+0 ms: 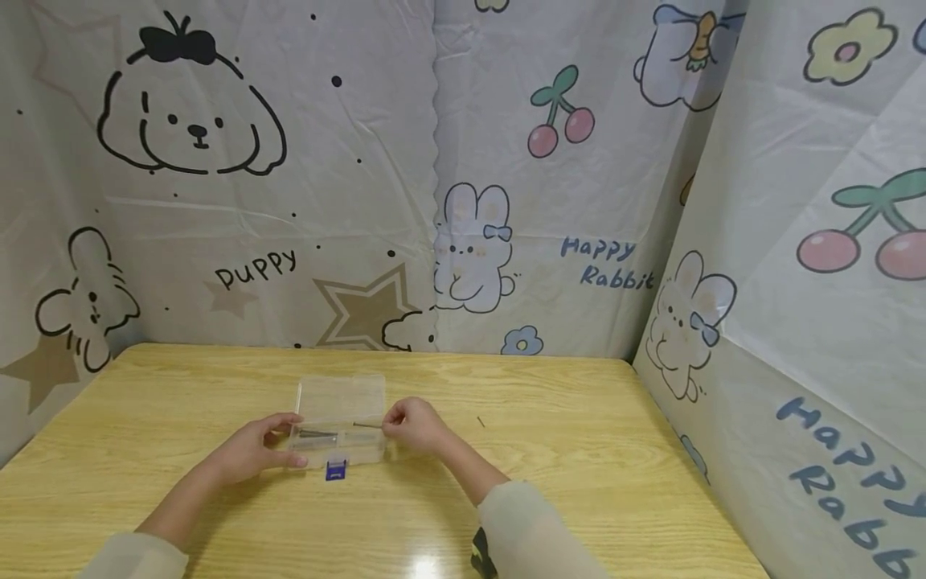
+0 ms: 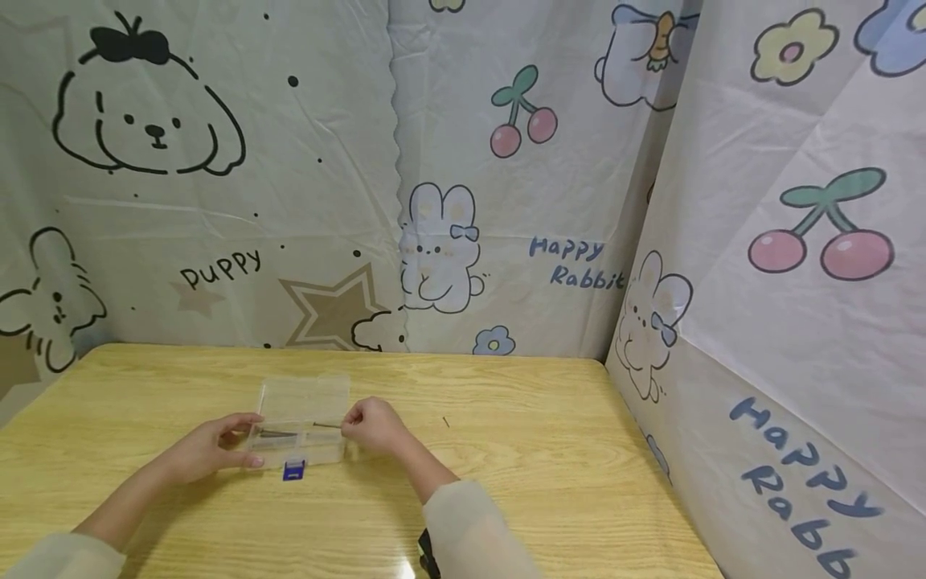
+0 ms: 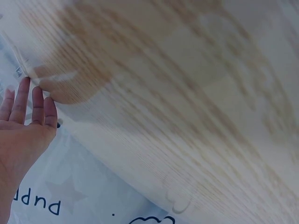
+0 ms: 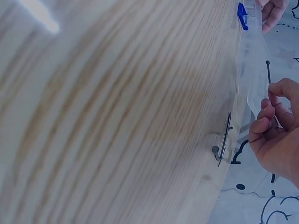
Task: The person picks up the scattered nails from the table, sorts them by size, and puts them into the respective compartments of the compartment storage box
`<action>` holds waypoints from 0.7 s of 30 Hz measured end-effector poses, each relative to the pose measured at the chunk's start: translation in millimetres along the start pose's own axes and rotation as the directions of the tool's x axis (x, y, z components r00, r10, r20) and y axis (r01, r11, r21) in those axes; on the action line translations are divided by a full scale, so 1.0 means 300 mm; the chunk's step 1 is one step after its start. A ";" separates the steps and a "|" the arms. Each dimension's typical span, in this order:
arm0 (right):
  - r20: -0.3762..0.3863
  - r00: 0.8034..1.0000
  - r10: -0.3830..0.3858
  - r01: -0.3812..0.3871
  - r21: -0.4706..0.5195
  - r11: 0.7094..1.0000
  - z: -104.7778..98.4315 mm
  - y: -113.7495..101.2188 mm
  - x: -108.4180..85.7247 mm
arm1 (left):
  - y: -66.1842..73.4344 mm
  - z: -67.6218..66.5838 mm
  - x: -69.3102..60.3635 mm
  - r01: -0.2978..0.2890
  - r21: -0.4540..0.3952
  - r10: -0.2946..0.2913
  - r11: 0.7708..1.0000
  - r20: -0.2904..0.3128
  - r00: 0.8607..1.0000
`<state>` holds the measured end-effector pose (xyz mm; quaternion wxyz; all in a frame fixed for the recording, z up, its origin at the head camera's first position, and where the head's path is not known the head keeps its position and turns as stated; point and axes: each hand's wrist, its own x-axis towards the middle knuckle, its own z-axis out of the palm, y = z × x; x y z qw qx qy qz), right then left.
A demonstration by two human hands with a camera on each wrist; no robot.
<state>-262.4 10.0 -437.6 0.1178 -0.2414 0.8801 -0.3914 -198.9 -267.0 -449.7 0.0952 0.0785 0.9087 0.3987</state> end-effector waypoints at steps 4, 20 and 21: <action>-0.001 1.000 -0.004 0.004 -0.019 1.000 0.018 -0.001 0.006 | -0.003 0.002 -0.001 0.005 0.001 -0.005 1.000 -0.002 1.000; 0.010 1.000 0.013 -0.013 -0.032 0.999 0.052 -0.001 0.020 | -0.005 0.008 0.005 0.013 0.011 -0.013 1.000 0.001 1.000; 0.008 1.000 0.013 -0.012 -0.031 0.999 0.054 0.001 0.021 | -0.005 0.008 0.004 0.011 0.011 -0.011 1.000 0.001 1.000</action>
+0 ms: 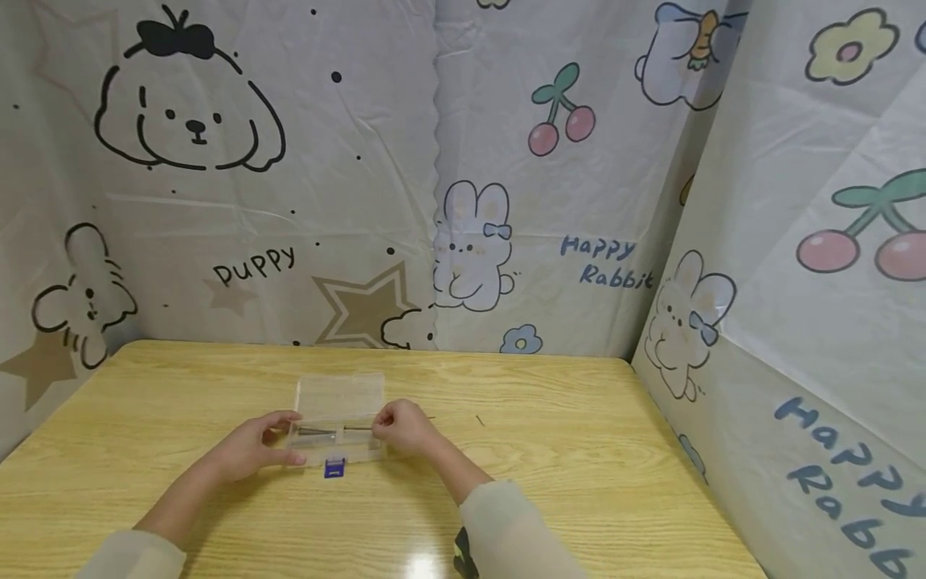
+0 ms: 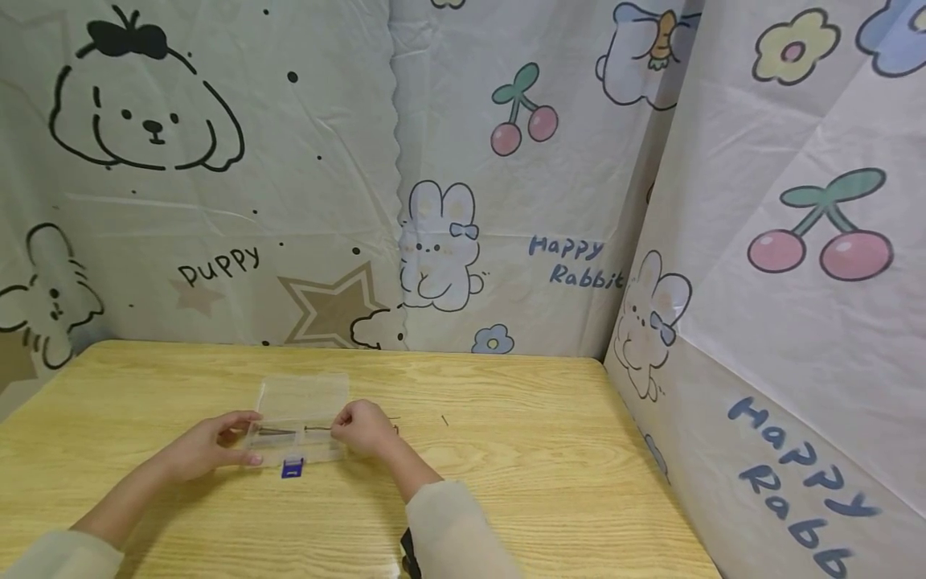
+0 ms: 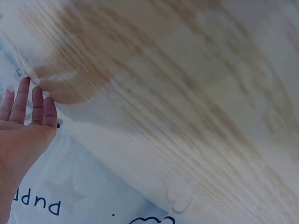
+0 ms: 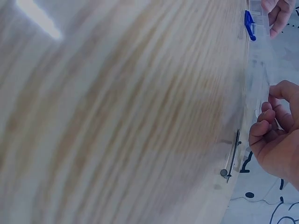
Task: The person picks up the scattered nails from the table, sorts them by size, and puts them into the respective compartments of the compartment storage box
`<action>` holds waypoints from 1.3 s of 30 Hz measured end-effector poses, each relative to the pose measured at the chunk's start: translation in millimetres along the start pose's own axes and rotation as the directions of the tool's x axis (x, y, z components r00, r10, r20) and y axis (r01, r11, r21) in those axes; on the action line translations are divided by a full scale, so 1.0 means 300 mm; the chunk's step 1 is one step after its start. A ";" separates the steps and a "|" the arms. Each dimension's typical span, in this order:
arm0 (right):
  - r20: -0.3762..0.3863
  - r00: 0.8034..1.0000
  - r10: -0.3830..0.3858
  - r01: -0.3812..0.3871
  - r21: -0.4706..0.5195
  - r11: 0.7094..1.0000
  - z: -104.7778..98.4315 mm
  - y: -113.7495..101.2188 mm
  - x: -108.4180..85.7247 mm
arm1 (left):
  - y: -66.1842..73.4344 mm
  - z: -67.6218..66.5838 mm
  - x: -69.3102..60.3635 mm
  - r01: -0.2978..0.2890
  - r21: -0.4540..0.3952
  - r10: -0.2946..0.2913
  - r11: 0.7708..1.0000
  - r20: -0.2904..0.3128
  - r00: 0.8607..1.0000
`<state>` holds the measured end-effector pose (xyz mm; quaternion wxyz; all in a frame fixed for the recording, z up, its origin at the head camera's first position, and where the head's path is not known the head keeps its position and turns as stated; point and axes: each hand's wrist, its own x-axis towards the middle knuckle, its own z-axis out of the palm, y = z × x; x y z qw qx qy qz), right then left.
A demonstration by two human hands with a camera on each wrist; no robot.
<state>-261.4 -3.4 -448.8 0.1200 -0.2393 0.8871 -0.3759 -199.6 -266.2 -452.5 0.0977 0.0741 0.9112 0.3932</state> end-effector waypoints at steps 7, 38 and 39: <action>-0.005 1.000 -0.003 0.003 0.000 1.000 0.002 -0.001 0.003 | 0.002 -0.003 -0.004 -0.014 0.004 0.014 1.000 -0.006 1.000; -0.067 0.996 0.060 -0.062 -0.032 0.998 -0.102 0.079 -0.049 | 0.000 -0.003 -0.001 -0.002 0.007 0.002 1.000 0.000 1.000; -0.068 0.996 0.061 -0.064 -0.033 0.997 -0.107 0.086 -0.054 | -0.001 -0.002 -0.001 -0.003 0.005 0.003 1.000 0.000 1.000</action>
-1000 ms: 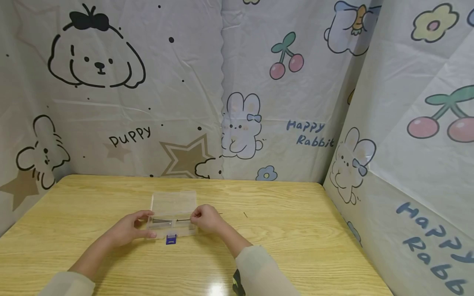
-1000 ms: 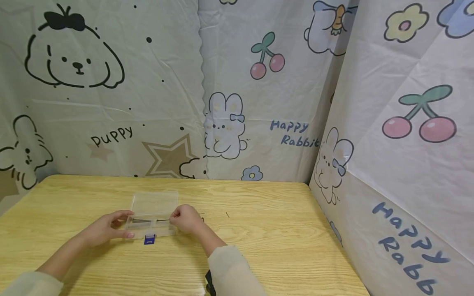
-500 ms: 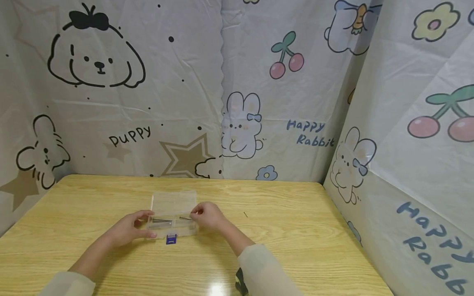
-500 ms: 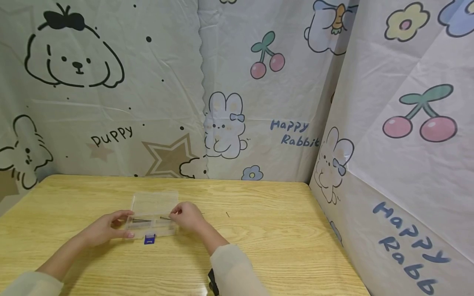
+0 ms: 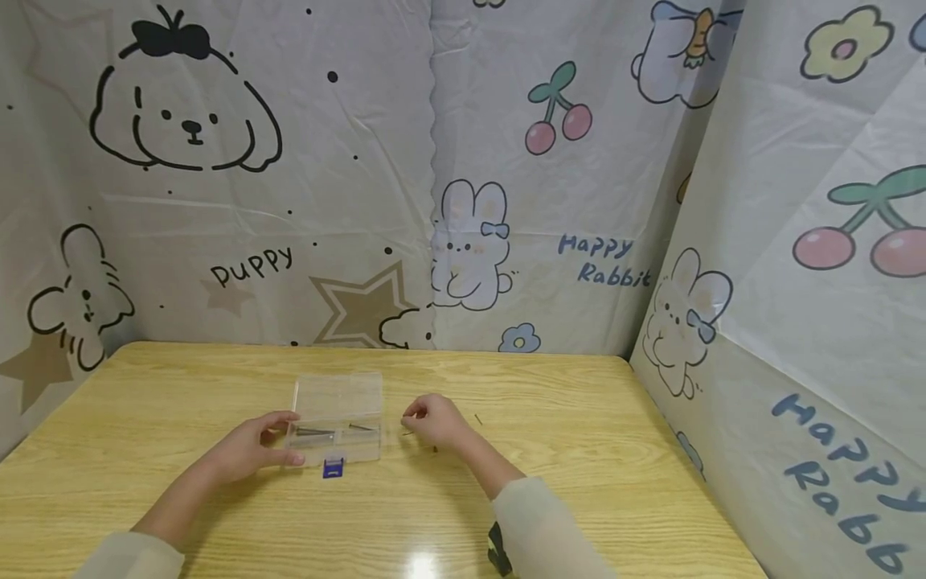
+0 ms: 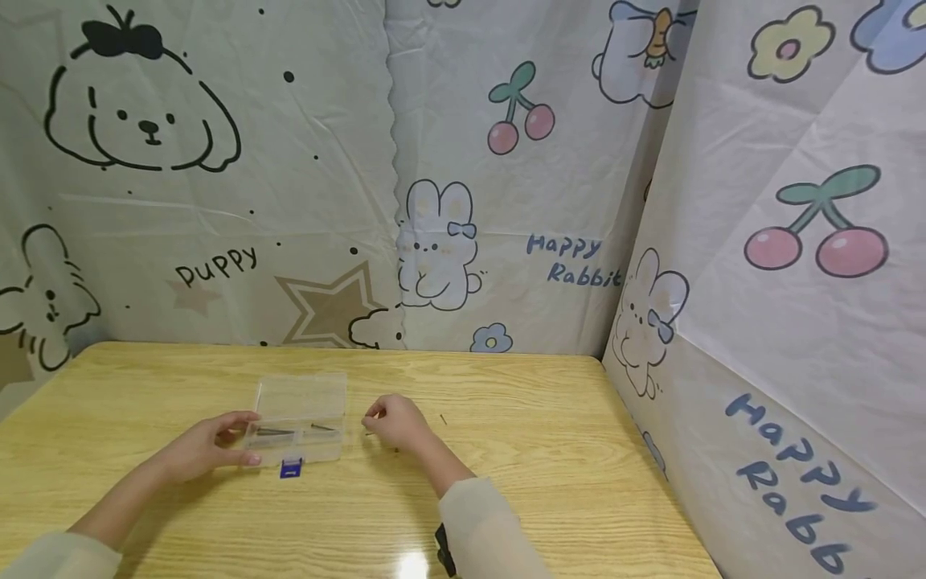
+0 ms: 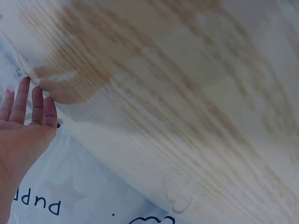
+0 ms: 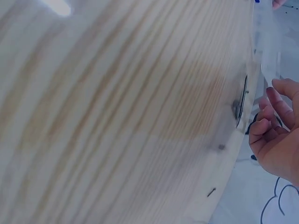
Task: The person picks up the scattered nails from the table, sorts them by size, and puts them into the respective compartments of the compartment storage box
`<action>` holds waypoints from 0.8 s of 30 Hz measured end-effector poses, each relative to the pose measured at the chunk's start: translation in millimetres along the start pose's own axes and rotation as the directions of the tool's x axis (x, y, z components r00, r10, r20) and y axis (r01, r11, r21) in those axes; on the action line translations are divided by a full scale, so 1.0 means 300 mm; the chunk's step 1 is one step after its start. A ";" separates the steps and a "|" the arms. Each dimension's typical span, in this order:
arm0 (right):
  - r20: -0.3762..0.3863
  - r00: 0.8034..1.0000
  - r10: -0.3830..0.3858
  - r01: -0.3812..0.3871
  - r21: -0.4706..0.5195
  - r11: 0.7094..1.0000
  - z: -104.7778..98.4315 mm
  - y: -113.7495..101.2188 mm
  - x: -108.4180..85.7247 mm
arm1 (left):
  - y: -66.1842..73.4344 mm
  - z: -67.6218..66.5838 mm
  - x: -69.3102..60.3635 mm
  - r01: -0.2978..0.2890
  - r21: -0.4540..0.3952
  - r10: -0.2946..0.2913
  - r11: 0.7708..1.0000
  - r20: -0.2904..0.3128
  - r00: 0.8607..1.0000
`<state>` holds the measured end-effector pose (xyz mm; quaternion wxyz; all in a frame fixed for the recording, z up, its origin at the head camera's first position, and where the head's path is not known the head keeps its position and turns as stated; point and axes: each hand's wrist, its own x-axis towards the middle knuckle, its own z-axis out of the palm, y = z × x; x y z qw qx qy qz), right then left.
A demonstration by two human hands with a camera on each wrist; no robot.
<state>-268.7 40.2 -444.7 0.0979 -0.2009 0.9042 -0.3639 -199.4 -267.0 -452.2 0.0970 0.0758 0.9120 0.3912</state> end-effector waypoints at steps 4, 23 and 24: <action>-0.005 1.000 0.008 -0.008 -0.008 1.000 -0.021 0.023 -0.017 | -0.003 0.001 -0.002 0.001 -0.002 -0.001 1.000 0.003 1.000; -0.017 0.999 -0.043 0.041 -0.084 0.996 -0.076 0.128 -0.086 | -0.003 -0.002 0.000 -0.002 0.012 0.002 1.000 0.006 1.000; -0.014 0.999 -0.040 0.039 -0.092 0.995 -0.078 0.129 -0.090 | -0.003 -0.002 0.001 -0.002 0.012 0.002 1.000 0.007 1.000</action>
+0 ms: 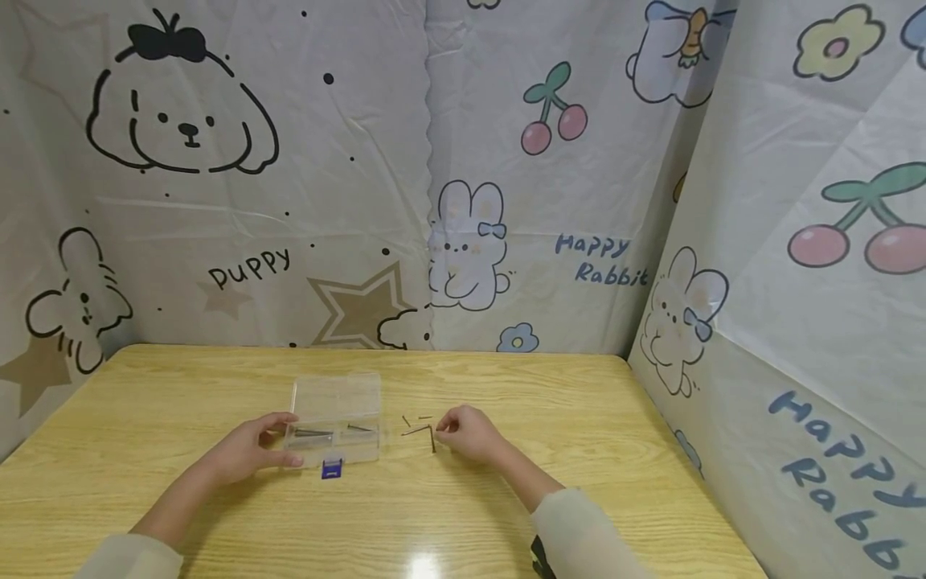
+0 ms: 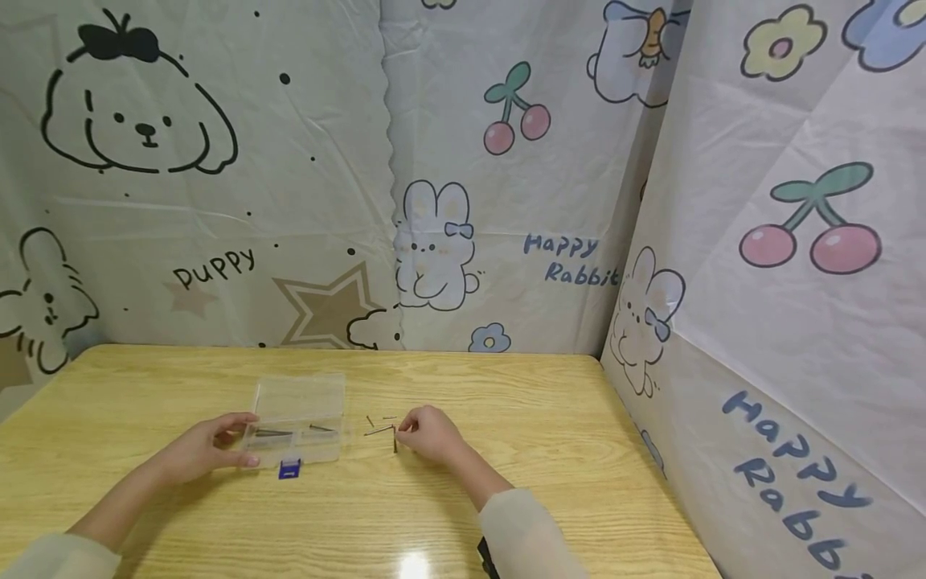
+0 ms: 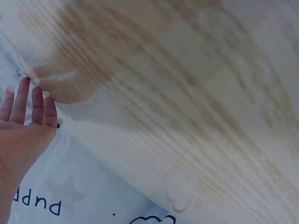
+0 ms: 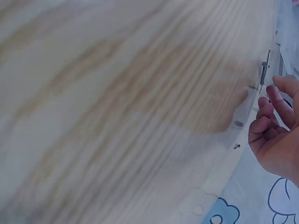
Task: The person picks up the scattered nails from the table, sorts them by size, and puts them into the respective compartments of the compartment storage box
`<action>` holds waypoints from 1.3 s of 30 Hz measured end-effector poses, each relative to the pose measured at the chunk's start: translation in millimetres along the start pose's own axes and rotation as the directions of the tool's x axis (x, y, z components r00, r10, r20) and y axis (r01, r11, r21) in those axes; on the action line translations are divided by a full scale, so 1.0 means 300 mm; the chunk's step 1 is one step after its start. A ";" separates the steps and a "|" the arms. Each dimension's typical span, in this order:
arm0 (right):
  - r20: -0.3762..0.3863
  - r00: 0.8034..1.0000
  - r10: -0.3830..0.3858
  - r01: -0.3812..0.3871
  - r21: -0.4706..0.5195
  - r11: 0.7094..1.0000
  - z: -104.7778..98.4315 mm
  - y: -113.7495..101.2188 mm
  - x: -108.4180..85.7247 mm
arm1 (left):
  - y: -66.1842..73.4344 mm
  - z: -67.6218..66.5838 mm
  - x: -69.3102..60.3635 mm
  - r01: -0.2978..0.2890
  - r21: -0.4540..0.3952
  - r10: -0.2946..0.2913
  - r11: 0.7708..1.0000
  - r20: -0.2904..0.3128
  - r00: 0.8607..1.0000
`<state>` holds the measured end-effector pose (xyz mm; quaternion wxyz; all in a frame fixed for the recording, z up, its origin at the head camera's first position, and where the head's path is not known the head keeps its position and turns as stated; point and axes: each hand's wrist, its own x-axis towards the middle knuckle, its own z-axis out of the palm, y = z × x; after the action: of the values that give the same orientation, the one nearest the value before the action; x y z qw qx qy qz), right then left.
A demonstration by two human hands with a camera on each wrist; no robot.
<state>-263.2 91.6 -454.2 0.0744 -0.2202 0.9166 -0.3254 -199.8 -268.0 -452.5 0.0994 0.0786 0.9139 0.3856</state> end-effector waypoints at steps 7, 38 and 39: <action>0.036 0.999 0.013 -0.011 -0.039 0.999 0.009 -0.006 -0.027 | 0.000 0.000 0.000 -0.002 0.004 0.002 1.000 -0.002 1.000; -0.137 0.987 0.079 -0.093 -0.099 0.991 0.034 0.010 -0.064 | 0.007 0.001 -0.001 -0.005 0.006 0.005 1.000 -0.011 1.000; -0.143 0.986 0.083 -0.097 -0.090 0.991 0.032 0.011 -0.063 | 0.007 0.000 0.000 -0.010 0.012 0.010 1.000 -0.014 1.000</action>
<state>-244.9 96.9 -463.9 0.0143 -0.1586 0.9432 -0.2916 -199.5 -266.6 -451.1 0.0908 0.0811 0.9164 0.3812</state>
